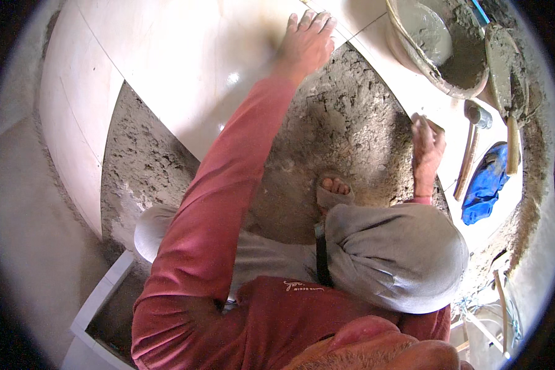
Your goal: The person places a floor tile onto a prepared surface, taps it into place using a rubber mallet, and wipes the surface with a blue cloth.
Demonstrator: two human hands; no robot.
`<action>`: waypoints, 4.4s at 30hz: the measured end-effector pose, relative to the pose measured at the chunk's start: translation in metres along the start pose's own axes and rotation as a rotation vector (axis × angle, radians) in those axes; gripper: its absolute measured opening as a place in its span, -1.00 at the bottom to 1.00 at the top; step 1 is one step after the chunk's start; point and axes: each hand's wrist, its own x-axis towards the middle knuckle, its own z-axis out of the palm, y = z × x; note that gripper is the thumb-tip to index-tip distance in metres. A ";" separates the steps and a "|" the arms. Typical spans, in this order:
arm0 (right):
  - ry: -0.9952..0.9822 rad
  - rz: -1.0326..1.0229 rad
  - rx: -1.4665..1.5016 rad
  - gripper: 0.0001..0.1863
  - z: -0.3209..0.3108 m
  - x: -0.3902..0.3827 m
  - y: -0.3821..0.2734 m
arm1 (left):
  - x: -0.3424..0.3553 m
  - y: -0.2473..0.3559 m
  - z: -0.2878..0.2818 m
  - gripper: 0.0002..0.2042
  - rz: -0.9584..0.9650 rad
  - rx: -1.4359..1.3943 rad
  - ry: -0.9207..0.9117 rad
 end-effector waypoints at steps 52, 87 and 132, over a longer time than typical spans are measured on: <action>-0.096 0.067 0.136 -0.86 0.024 0.029 0.019 | 0.096 -0.229 0.023 -0.34 -0.355 0.252 0.029; 0.013 0.499 -0.392 -0.47 -0.064 -0.072 0.156 | -0.048 -0.108 -0.055 -0.14 -0.383 -0.087 -0.203; -0.416 -0.248 0.340 -0.51 0.120 0.247 -0.310 | -0.048 -0.169 -0.091 0.21 -0.650 -0.004 -0.501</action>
